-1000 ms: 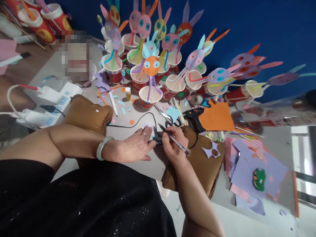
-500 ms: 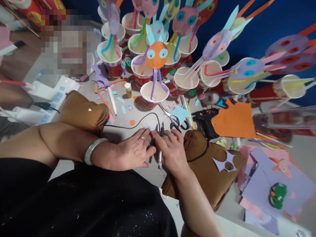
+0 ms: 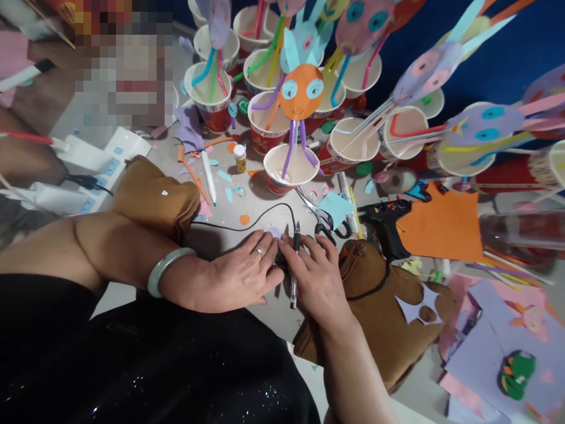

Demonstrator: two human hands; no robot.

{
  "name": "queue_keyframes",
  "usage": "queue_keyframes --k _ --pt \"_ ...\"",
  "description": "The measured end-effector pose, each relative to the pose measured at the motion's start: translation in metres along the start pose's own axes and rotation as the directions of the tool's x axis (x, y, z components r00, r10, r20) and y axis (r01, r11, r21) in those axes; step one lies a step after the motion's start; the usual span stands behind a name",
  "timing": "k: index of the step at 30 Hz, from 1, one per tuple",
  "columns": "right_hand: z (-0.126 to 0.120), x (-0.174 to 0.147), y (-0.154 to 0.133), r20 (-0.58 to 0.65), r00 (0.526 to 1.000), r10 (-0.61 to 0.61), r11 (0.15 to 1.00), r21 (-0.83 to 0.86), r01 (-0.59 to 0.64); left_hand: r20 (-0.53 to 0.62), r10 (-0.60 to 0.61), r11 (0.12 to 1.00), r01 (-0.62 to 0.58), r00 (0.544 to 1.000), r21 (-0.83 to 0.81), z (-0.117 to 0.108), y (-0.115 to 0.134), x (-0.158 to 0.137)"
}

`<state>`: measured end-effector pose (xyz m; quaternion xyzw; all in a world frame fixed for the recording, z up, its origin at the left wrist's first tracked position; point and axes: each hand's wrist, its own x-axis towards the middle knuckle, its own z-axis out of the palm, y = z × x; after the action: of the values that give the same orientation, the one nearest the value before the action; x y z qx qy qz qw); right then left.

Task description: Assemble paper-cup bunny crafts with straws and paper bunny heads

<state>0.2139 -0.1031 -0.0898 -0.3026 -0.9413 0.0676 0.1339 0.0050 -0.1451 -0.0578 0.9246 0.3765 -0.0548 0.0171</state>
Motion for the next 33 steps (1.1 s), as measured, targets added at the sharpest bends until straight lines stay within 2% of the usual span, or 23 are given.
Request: queue_keyframes --k 4,11,20,27,30,33 --pt "0.000 0.002 0.001 -0.012 1.000 -0.025 1.000 0.002 0.025 0.025 0.032 0.999 -0.032 0.999 -0.001 0.006 0.000 0.003" --pt "0.001 0.004 0.003 -0.051 0.998 -0.032 0.999 0.023 0.033 -0.002 0.007 1.000 -0.007 1.000 0.025 0.007 0.001 0.002" --pt "0.002 0.003 0.002 -0.056 0.998 -0.018 0.999 0.043 0.020 0.069 0.055 0.998 -0.058 0.996 0.030 0.002 -0.004 0.004" --pt "0.008 0.000 0.006 -0.144 0.985 0.094 0.995 -0.028 -0.099 0.093 0.046 0.999 -0.048 0.995 0.024 0.004 -0.002 0.006" --pt "0.008 0.001 0.005 -0.166 0.977 0.132 0.985 -0.086 -0.148 0.036 0.040 0.999 -0.041 0.999 0.027 0.011 0.000 0.006" --pt "-0.001 0.003 0.000 -0.179 0.958 0.225 0.955 -0.156 -0.253 -0.013 0.043 0.999 -0.043 0.999 0.031 0.019 0.002 0.005"
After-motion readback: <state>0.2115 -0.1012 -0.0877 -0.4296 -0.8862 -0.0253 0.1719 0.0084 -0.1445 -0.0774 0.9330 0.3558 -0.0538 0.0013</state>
